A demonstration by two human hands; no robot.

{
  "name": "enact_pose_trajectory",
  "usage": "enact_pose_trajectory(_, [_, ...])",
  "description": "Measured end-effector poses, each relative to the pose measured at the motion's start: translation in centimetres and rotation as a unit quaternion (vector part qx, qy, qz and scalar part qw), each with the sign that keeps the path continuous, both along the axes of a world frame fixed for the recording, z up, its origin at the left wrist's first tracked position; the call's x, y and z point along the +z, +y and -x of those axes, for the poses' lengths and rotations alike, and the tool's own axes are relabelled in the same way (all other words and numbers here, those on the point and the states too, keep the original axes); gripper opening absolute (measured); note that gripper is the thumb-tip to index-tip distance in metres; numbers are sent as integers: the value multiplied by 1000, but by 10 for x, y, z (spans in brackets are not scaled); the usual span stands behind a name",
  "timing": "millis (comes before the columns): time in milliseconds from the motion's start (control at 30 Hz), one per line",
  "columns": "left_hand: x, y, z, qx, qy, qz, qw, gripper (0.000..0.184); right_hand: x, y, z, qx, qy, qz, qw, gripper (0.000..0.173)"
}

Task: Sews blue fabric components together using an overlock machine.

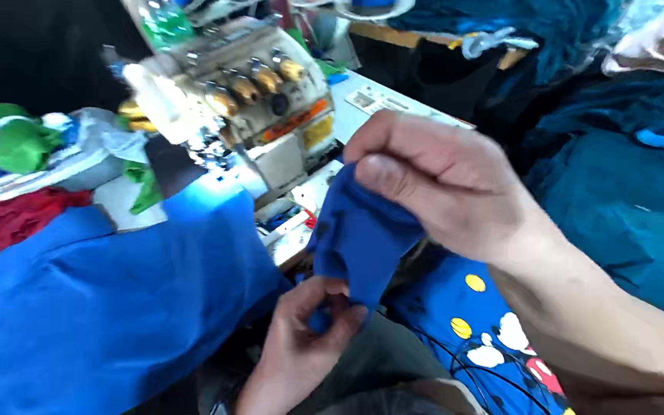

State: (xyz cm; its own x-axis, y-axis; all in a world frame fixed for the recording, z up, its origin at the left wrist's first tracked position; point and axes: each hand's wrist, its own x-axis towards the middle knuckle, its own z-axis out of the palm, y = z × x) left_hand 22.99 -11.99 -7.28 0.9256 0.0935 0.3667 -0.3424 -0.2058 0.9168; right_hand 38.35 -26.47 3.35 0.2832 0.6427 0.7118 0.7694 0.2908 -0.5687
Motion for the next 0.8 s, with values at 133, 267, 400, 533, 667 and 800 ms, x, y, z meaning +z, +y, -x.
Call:
enact_pose_trajectory(133, [-7,14,20,18,58,93,994,14,-1,35,-6,-21,43,-29,998,18])
enact_pose_trajectory(267, [19,43,50,120,17,276,953,17,-11,56,-7,38,69,26,997,29])
enact_pose_trajectory(400, [43,75,91,237,-41,19,970,16,-38,58,-4,26,53,93,994,17])
enact_pose_trajectory(533, [47,83,107,196,-53,-160,966,22,-72,55,7,23,-63,208,976,40])
enact_pose_trajectory(667, [42,58,96,174,-15,-202,964,18,-67,68,60,203,31,223,953,52])
enact_pose_trajectory(800, [35,59,96,150,12,-145,978,23,-85,75,80,214,65,187,957,23])
